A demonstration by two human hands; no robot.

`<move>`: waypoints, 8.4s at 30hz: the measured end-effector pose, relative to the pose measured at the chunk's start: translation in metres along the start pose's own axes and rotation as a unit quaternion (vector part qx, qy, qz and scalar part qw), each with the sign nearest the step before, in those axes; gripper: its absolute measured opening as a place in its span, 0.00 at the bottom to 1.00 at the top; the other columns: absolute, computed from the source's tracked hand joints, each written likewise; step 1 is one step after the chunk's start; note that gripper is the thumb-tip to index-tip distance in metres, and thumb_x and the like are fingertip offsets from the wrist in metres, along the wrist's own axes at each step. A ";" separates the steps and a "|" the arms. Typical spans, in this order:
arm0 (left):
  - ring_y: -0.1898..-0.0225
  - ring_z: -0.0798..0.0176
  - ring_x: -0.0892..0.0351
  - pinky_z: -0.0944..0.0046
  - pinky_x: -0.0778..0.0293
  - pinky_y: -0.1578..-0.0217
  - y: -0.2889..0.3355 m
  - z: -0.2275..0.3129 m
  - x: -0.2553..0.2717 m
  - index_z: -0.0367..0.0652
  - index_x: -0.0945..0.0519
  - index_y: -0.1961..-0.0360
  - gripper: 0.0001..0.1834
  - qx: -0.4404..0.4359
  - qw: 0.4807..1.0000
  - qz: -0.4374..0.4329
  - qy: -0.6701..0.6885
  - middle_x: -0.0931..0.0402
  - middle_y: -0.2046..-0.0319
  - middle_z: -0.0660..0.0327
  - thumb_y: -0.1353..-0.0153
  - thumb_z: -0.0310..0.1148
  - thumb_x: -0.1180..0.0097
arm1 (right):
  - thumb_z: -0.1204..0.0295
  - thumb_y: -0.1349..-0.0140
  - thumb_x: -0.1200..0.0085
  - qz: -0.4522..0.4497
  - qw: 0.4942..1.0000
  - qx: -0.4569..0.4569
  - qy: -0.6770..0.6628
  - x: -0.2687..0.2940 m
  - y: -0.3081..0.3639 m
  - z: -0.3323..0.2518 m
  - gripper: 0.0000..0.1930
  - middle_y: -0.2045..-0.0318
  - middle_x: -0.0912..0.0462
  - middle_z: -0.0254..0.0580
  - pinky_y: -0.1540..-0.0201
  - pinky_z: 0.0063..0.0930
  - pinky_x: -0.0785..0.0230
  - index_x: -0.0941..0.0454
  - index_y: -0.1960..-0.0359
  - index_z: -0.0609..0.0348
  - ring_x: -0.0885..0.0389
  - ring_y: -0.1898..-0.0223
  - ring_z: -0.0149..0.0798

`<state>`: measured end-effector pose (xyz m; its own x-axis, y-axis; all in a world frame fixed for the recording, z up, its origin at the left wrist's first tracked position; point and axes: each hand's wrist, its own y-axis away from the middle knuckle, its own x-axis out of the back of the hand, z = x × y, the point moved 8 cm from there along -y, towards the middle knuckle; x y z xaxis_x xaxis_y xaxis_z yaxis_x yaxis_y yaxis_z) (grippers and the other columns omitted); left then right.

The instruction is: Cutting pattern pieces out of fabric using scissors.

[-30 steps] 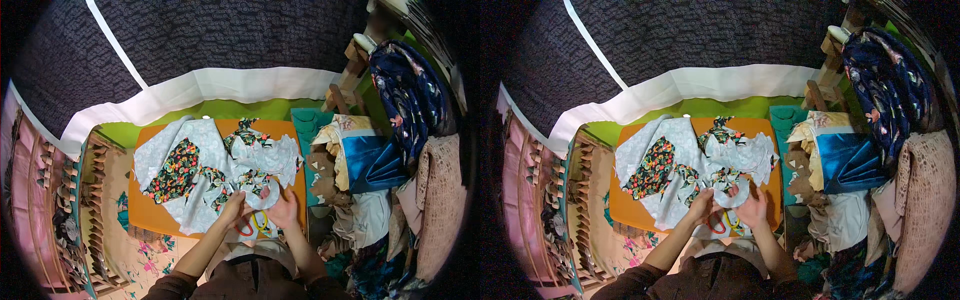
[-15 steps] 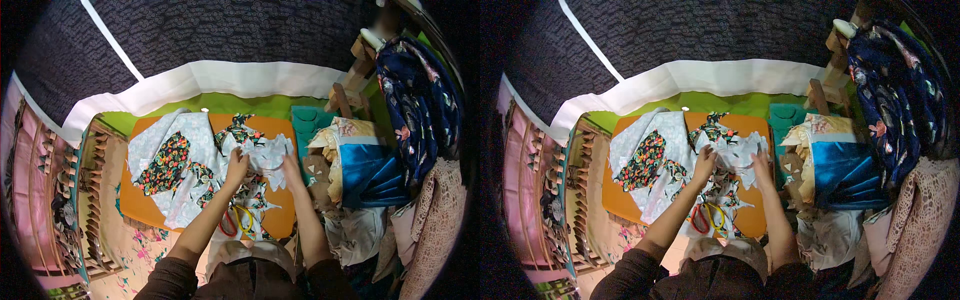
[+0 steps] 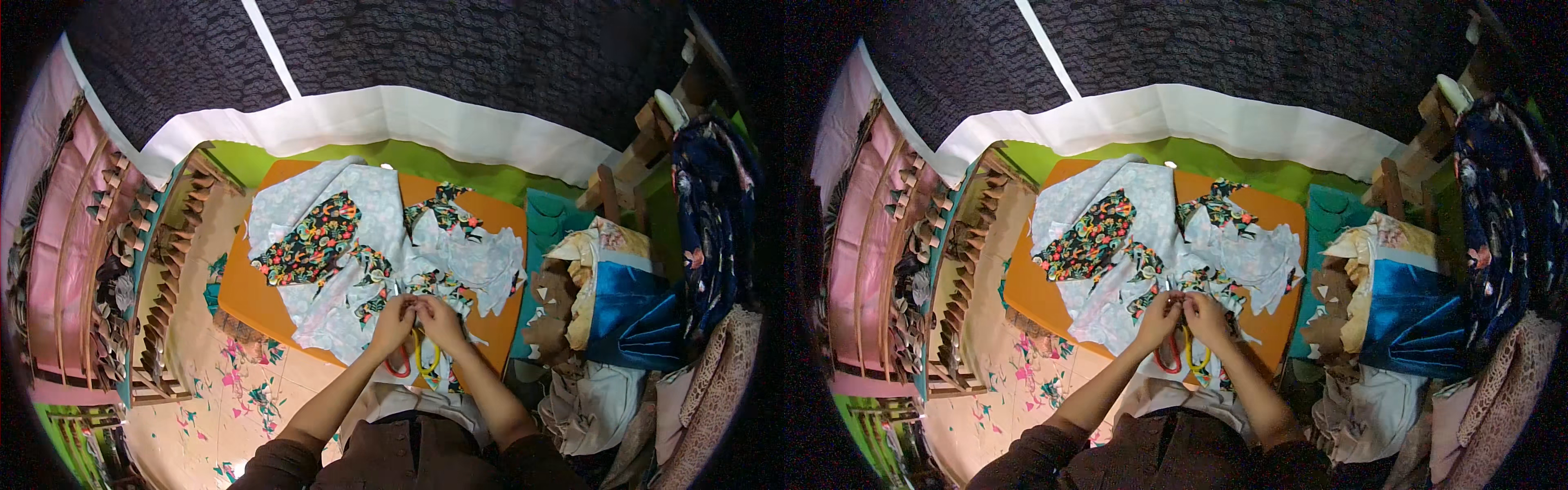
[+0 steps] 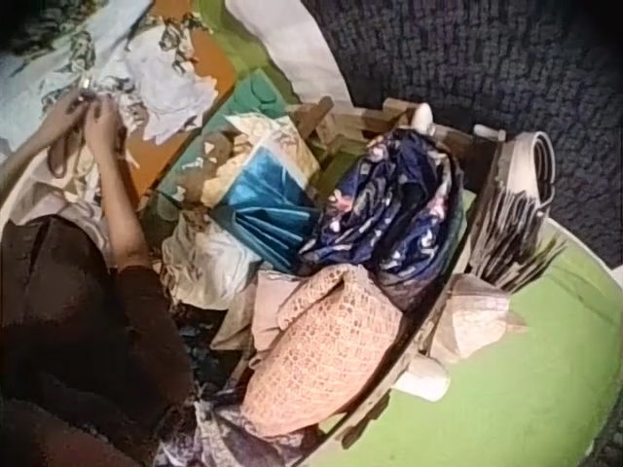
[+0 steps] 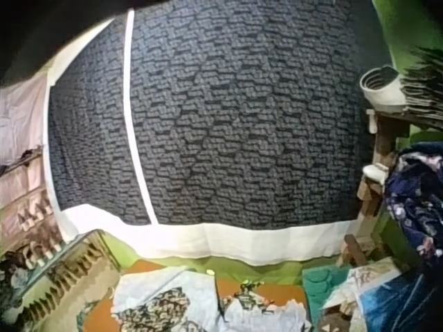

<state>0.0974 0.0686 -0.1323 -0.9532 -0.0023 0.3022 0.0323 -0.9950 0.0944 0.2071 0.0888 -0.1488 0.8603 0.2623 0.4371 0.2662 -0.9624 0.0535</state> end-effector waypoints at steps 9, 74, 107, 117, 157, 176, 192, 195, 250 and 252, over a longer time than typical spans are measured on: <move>0.63 0.48 0.30 0.59 0.34 0.63 -0.044 0.000 0.143 0.36 0.30 0.63 0.13 -0.055 0.956 0.162 -0.238 0.31 0.64 0.48 0.50 0.29 0.52 | 0.73 0.42 0.58 -0.057 0.987 -0.063 -0.134 -0.067 -0.054 -0.046 0.12 0.70 0.23 0.41 0.65 0.19 0.34 0.32 0.58 0.64 0.24 0.67 0.29; 0.68 0.74 0.36 0.74 0.36 0.69 -0.067 -0.077 0.157 0.40 0.46 0.44 0.27 0.161 0.930 -0.180 0.278 0.34 0.63 0.65 0.42 0.37 0.55 | 0.74 0.55 0.47 0.320 0.942 -0.056 0.082 -0.098 -0.083 -0.115 0.15 0.74 0.26 0.44 0.62 0.32 0.36 0.29 0.63 0.60 0.27 0.69 0.43; 0.77 0.73 0.35 0.73 0.38 0.76 -0.152 -0.047 0.346 0.35 0.24 0.69 0.11 0.043 0.996 0.077 -0.003 0.28 0.79 0.65 0.49 0.32 0.47 | 0.84 0.59 0.56 0.251 0.900 0.176 0.311 -0.035 -0.051 -0.202 0.16 0.62 0.24 0.39 0.56 0.31 0.35 0.25 0.66 0.58 0.27 0.59 0.41; 0.58 0.46 0.35 0.54 0.38 0.58 -0.107 -0.009 0.271 0.33 0.34 0.57 0.22 -0.227 0.933 0.054 -0.275 0.34 0.59 0.46 0.53 0.32 0.48 | 0.81 0.59 0.54 0.192 0.893 0.157 0.375 -0.079 -0.048 -0.147 0.16 0.63 0.25 0.39 0.57 0.32 0.37 0.27 0.64 0.58 0.27 0.60 0.41; 0.59 0.53 0.34 0.57 0.39 0.60 0.083 -0.024 0.189 0.42 0.31 0.62 0.21 -0.154 0.887 0.076 -0.429 0.34 0.61 0.55 0.63 0.28 0.46 | 0.75 0.54 0.52 0.052 0.930 0.175 0.319 -0.051 0.052 -0.081 0.17 0.65 0.29 0.49 0.61 0.36 0.36 0.30 0.59 0.61 0.30 0.64 0.49; 0.62 0.51 0.32 0.57 0.35 0.64 0.081 -0.003 0.016 0.39 0.32 0.58 0.18 -0.193 0.942 -0.083 -0.262 0.33 0.62 0.53 0.54 0.29 0.51 | 0.72 0.55 0.48 -0.007 0.958 -0.058 0.282 -0.045 0.079 -0.025 0.29 0.70 0.31 0.57 0.67 0.40 0.34 0.43 0.49 0.60 0.28 0.68 0.54; 0.68 0.67 0.29 0.67 0.28 0.68 0.122 -0.105 0.118 0.37 0.31 0.60 0.15 0.293 0.885 0.145 0.331 0.29 0.66 0.58 0.42 0.37 0.56 | 0.72 0.46 0.51 -0.142 0.928 -0.226 -0.262 -0.068 0.117 0.014 0.27 0.82 0.33 0.34 0.75 0.21 0.34 0.49 0.46 0.57 0.31 0.78 0.29; 0.68 0.67 0.29 0.67 0.27 0.67 0.117 -0.099 0.125 0.36 0.31 0.62 0.15 0.307 0.854 0.153 0.392 0.30 0.68 0.59 0.42 0.38 0.56 | 0.67 0.44 0.55 -0.167 0.877 -0.261 -0.367 -0.088 0.124 -0.015 0.24 0.77 0.35 0.35 0.77 0.22 0.33 0.47 0.47 0.57 0.32 0.76 0.29; 0.84 0.75 0.36 0.75 0.37 0.83 0.095 -0.095 0.137 0.40 0.33 0.80 0.12 0.299 0.875 0.250 0.288 0.35 0.84 0.66 0.44 0.34 0.50 | 0.47 0.56 0.44 -0.289 0.807 -0.361 -0.368 -0.159 0.122 -0.031 0.33 0.75 0.36 0.29 0.84 0.14 0.48 0.40 0.50 0.46 0.38 0.82 0.22; 0.84 0.75 0.36 0.75 0.37 0.83 0.095 -0.098 0.137 0.40 0.33 0.80 0.12 0.293 0.876 0.250 0.291 0.35 0.84 0.66 0.44 0.34 0.50 | 0.47 0.53 0.47 -0.288 0.771 -0.423 -0.379 -0.164 0.129 -0.020 0.30 0.75 0.36 0.29 0.82 0.14 0.47 0.39 0.53 0.49 0.38 0.81 0.22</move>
<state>-0.0597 -0.0363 -0.1752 -0.7623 -0.6430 -0.0739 0.4750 -0.6333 0.6109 0.0914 -0.0795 -0.1952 0.7980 0.3198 -0.5108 0.5955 -0.2880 0.7499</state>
